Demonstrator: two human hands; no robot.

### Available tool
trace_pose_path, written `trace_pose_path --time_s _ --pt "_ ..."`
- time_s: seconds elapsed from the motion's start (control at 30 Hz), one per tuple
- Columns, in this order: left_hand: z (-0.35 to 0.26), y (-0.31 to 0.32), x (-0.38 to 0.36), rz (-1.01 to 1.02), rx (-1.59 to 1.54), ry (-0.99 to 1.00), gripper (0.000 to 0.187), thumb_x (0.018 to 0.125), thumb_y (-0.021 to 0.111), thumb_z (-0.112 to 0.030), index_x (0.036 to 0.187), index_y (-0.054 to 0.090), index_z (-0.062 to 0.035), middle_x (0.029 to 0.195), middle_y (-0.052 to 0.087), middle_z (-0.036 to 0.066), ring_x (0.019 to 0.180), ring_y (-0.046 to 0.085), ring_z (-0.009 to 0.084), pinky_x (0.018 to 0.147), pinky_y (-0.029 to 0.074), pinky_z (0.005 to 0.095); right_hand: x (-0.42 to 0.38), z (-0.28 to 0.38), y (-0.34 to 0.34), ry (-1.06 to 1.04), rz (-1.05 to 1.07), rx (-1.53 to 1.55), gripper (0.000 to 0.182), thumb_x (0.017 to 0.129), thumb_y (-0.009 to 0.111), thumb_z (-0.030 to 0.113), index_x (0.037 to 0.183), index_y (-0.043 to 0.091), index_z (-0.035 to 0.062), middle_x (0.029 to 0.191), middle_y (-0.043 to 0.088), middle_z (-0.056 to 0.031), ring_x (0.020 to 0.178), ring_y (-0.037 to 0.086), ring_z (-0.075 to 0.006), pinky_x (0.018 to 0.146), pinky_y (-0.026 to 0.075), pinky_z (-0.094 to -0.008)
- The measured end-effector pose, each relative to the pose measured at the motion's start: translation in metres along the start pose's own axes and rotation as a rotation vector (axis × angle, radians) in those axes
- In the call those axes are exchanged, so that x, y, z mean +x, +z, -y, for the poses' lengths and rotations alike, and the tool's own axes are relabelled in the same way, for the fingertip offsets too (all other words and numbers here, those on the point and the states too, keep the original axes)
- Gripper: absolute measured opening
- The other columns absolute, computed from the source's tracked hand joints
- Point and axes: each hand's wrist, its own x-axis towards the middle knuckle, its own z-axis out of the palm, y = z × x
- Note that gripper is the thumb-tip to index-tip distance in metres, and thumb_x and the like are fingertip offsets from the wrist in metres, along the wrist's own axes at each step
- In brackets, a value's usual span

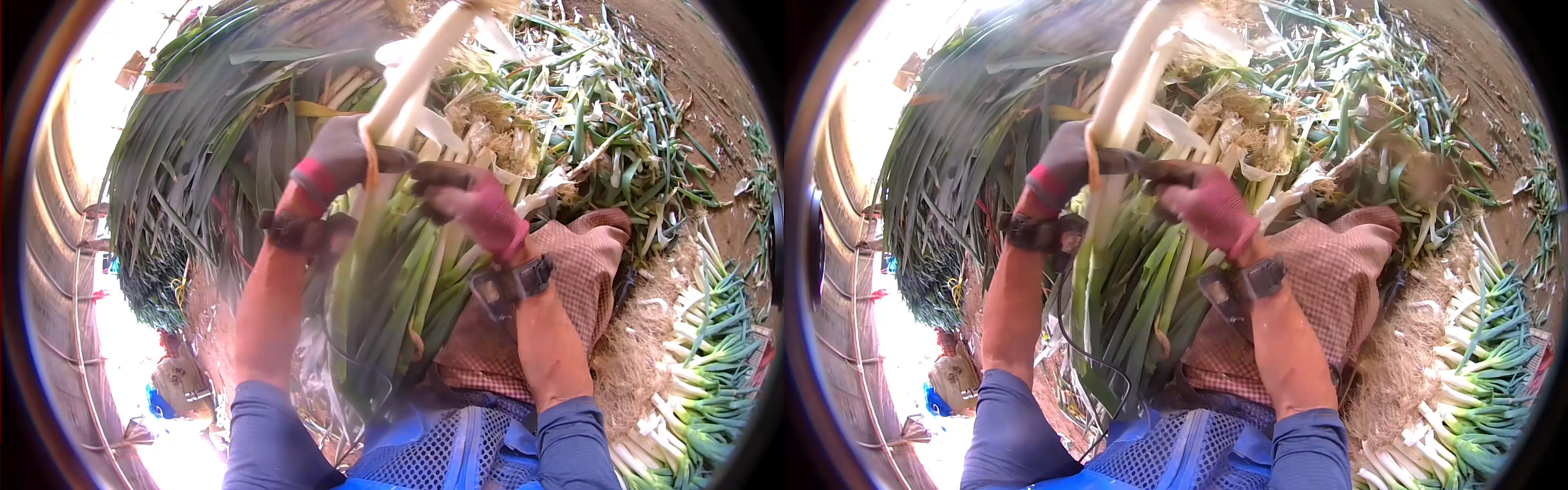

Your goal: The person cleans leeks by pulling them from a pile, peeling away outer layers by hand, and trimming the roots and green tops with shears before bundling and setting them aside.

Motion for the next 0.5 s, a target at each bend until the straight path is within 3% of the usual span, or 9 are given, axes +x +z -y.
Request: trace_pose_path --time_s 0.03,0.07,0.17,0.23,0.33,0.37,0.4,0.43,0.5 --pt "0.0 -0.014 -0.002 0.024 -0.1 -0.07 0.036 0.078 0.089 -0.015 0.106 0.078 0.0035 0.089 0.076 0.005 0.075 0.068 0.0124 0.071 0.055 0.028 0.004 -0.004 -0.01 0.039 -0.163 -0.068 0.032 0.095 0.063 0.008 0.125 0.069 -0.0026 0.089 0.071 -0.0058 0.072 0.065 -0.0116 0.065 0.055 -0.0278" --pt "0.008 -0.03 0.0 -0.062 0.028 -0.11 0.035 0.079 0.087 -0.016 0.106 0.078 0.0043 0.091 0.077 0.006 0.078 0.071 0.013 0.073 0.056 0.0284 0.009 -0.008 -0.022 0.079 -0.323 -0.137 0.031 0.096 0.063 0.008 0.123 0.07 -0.0022 0.086 0.071 -0.0059 0.068 0.064 -0.0119 0.062 0.054 -0.0284" --pt "0.027 -0.078 -0.014 -0.215 -0.064 -0.057 0.034 0.084 0.081 -0.016 0.111 0.076 0.0026 0.093 0.077 0.008 0.08 0.072 0.0141 0.074 0.056 0.0292 0.024 -0.032 -0.062 0.168 -0.468 -0.098 0.028 0.096 0.066 0.014 0.116 0.073 -0.0027 0.082 0.072 -0.0079 0.064 0.064 -0.0129 0.059 0.055 -0.0291" --pt "0.051 -0.103 -0.023 -0.284 -0.052 0.122 0.037 0.086 0.079 -0.017 0.118 0.073 0.001 0.091 0.075 0.007 0.076 0.07 0.015 0.07 0.055 0.0296 0.035 -0.03 -0.054 0.193 -0.438 -0.237 0.028 0.095 0.067 0.019 0.11 0.074 -0.0039 0.081 0.072 -0.0085 0.063 0.064 -0.0133 0.06 0.055 -0.0294" --pt "0.026 -0.105 -0.053 -0.322 -0.251 -0.039 0.036 0.086 0.078 -0.016 0.115 0.075 0.0053 0.084 0.074 0.006 0.074 0.069 0.0122 0.065 0.055 0.0307 0.07 -0.042 -0.047 0.248 -0.359 -0.495 0.034 0.095 0.069 0.029 0.102 0.074 -0.0033 0.086 0.075 -0.0112 0.066 0.071 -0.0144 0.054 0.056 -0.0305" --pt "0.02 -0.097 -0.059 -0.339 -0.343 -0.025 0.047 0.085 0.078 -0.016 0.125 0.068 0.0063 0.085 0.071 0.005 0.07 0.066 0.0128 0.063 0.054 0.0304 0.085 -0.044 -0.041 0.292 -0.345 -0.706 0.04 0.094 0.069 0.035 0.102 0.074 -0.0042 0.088 0.076 -0.015 0.07 0.073 -0.0196 0.059 0.057 -0.0349" --pt "0.019 -0.095 -0.064 -0.345 -0.339 -0.027 0.047 0.085 0.078 -0.016 0.125 0.068 0.0063 0.085 0.071 0.005 0.07 0.066 0.0128 0.063 0.054 0.0304 0.098 -0.046 -0.033 0.332 -0.329 -0.918 0.047 0.093 0.069 0.041 0.101 0.075 -0.0051 0.091 0.076 -0.0187 0.073 0.075 -0.0248 0.063 0.059 -0.0394" --pt "0.017 -0.093 -0.067 -0.351 -0.312 -0.061 0.051 0.083 0.08 -0.016 0.127 0.067 0.0068 0.089 0.072 0.005 0.072 0.066 0.0129 0.065 0.054 0.0302 0.109 -0.049 -0.025 0.317 -0.326 -1.094 0.055 0.092 0.067 0.048 0.102 0.076 -0.0056 0.098 0.076 -0.0247 0.086 0.076 -0.0365 0.077 0.059 -0.0458" --pt "0.011 -0.089 -0.07 -0.357 -0.28 -0.086 0.054 0.081 0.081 -0.015 0.128 0.066 0.0073 0.093 0.073 0.006 0.073 0.067 0.013 0.067 0.055 0.0299 0.123 -0.059 -0.012 0.351 -0.386 -1.094 0.055 0.091 0.068 0.047 0.103 0.076 -0.0054 0.1 0.076 -0.025 0.092 0.075 -0.0391 0.083 0.058 -0.0468"
